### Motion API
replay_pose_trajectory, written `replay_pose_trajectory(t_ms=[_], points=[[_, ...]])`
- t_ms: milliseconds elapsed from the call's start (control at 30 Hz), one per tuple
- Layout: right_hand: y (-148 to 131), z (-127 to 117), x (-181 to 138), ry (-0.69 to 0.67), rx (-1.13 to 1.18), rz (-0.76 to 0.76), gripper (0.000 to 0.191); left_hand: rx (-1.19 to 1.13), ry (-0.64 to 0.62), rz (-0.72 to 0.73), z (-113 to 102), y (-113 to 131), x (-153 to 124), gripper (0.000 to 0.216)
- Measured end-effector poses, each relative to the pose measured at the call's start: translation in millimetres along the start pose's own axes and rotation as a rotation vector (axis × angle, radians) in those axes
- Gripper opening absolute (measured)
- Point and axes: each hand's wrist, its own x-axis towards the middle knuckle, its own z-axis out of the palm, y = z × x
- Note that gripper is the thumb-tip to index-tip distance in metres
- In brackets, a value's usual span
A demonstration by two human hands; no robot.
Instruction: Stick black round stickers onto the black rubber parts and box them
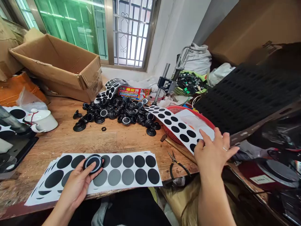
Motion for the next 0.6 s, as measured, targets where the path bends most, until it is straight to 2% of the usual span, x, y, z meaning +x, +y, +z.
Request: replay_pose_trajectory(t_ms=[67, 133, 167, 200, 267, 333, 433, 600], points=[[-20.9, -3.5, -6.9, -0.024, 0.049, -0.084, 0.033, -0.002, 0.010, 0.011, 1.7, 0.0, -0.8, 0.020], [-46.4, -0.7, -24.3, -0.083, 0.218, -0.186, 0.029, -0.003, 0.008, 0.018, 3.8, 0.3, -1.5, 0.021], [-60.9, 3.0, -37.3, -0.154, 0.344, -0.248, 0.028, -0.004, -0.001, 0.021, 5.1, 0.6, -2.1, 0.021], [-76.0, 8.0, -52.6, -0.268, 0.477, -0.308, 0.027, -0.006, -0.012, 0.027, 6.5, 1.1, -2.9, 0.022], [-106.2, 20.2, -85.9, -0.608, 0.621, -0.412, 0.026, -0.013, -0.045, 0.029, 9.9, 2.0, -5.5, 0.023], [-132.0, 32.4, -114.3, -0.798, 0.541, -0.401, 0.023, -0.021, -0.078, 0.017, 13.9, 2.3, -8.9, 0.025], [-155.7, 46.2, -133.6, -0.844, 0.441, -0.347, 0.020, -0.013, -0.130, -0.006, 19.9, 0.5, -13.9, 0.026], [-164.3, 59.7, -119.1, -0.924, 0.452, -0.362, 0.017, 0.019, -0.198, -0.021, 23.9, -10.6, -13.6, 0.028]])
